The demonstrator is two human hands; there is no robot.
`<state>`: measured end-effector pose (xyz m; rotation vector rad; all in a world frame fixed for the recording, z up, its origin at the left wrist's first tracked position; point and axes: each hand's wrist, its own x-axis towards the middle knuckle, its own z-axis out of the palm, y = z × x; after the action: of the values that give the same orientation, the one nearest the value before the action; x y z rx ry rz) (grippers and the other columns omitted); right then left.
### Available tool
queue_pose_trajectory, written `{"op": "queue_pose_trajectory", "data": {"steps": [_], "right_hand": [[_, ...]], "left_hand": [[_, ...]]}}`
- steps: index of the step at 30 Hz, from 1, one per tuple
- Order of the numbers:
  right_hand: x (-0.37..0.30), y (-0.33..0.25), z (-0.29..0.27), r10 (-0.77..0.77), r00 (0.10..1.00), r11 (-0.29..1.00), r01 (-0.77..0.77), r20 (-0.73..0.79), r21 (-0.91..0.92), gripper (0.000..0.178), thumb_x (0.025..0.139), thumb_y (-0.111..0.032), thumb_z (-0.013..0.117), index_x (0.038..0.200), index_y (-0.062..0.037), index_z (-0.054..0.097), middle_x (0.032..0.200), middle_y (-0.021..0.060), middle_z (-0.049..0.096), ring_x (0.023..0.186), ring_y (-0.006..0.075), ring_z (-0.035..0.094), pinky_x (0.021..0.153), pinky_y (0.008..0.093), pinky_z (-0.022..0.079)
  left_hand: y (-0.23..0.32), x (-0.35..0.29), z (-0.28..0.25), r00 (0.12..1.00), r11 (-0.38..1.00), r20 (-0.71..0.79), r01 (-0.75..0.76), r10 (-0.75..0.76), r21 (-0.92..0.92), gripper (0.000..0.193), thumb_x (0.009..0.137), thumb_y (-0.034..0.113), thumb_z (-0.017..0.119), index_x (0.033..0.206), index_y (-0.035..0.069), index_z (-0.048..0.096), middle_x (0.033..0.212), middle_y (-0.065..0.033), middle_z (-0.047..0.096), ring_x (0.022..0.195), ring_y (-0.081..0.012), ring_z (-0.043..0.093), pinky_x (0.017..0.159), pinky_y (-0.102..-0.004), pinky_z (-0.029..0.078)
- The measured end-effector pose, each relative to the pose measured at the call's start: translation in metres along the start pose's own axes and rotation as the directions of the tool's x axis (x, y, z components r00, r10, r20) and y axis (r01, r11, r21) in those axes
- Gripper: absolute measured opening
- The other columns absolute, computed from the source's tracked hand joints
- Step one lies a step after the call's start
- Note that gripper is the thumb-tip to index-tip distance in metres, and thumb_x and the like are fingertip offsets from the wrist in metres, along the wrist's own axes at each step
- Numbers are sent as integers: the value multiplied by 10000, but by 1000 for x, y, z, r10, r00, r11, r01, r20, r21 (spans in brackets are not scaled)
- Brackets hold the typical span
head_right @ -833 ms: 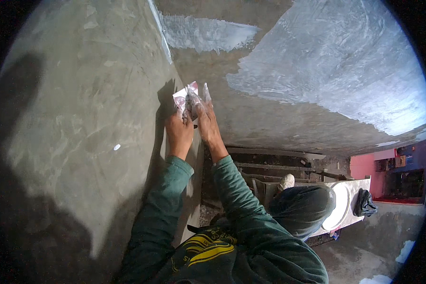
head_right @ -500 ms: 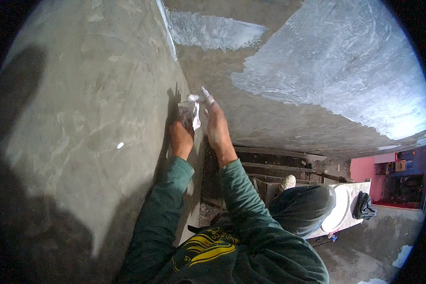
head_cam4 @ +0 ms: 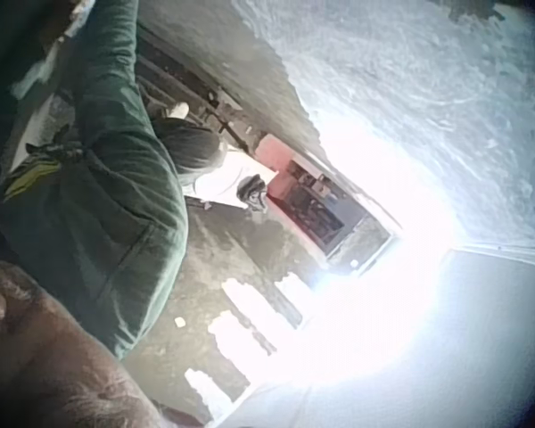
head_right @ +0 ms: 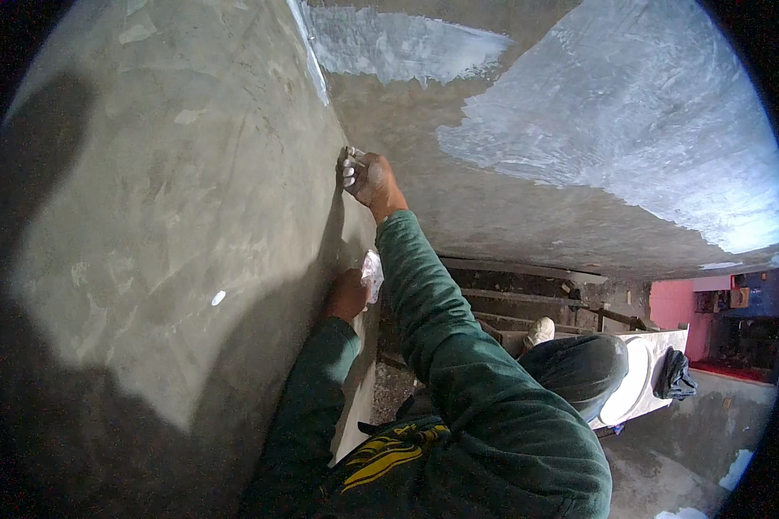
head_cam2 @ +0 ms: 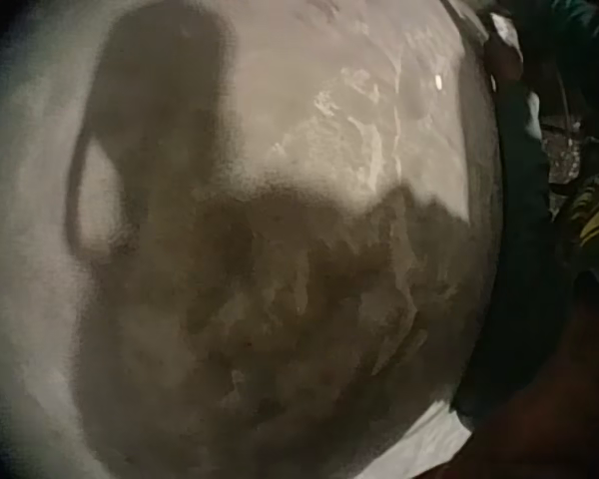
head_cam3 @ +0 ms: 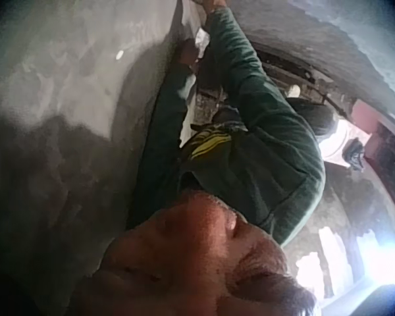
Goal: Applying putty to wall corners and cracks using a hand tool.
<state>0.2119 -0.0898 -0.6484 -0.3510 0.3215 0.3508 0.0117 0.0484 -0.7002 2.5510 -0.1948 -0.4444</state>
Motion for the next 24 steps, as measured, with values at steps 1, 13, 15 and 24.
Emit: {"op": "queue_pose_trajectory", "data": {"steps": [1,13,15,24], "right_hand": [[-1,-1,3,3,998,1000,-2,64,-12,230,918,-125,391,986,-57,600,770,56,613,595,178,548,513,272,443],[8,-26,65,26,998,988,-35,-64,-148,176,875,-119,445,715,-62,494,583,34,448,391,140,368,343,271,304],[4,-35,79,115,992,980,-105,47,-169,202,879,-136,454,689,-73,483,568,31,439,376,139,361,339,269,303],[-92,-59,96,-496,803,293,513,330,-807,476,909,-125,458,1381,-71,483,626,83,543,543,226,529,538,335,433]], "left_hand": [[1,0,-1,1000,997,-7,12,-12,-73,200,815,195,668,874,8,626,911,-228,654,885,-430,634,768,-514,522],[20,-2,-16,995,999,87,39,-41,29,219,785,191,671,913,14,648,946,-233,669,909,-414,649,805,-507,523],[24,-2,-18,994,999,105,36,-39,22,219,786,183,667,922,12,655,955,-236,672,913,-414,652,812,-504,525],[14,-5,-13,996,996,12,-85,85,-19,185,800,170,646,881,5,663,904,-246,673,863,-427,657,775,-519,534]]}}
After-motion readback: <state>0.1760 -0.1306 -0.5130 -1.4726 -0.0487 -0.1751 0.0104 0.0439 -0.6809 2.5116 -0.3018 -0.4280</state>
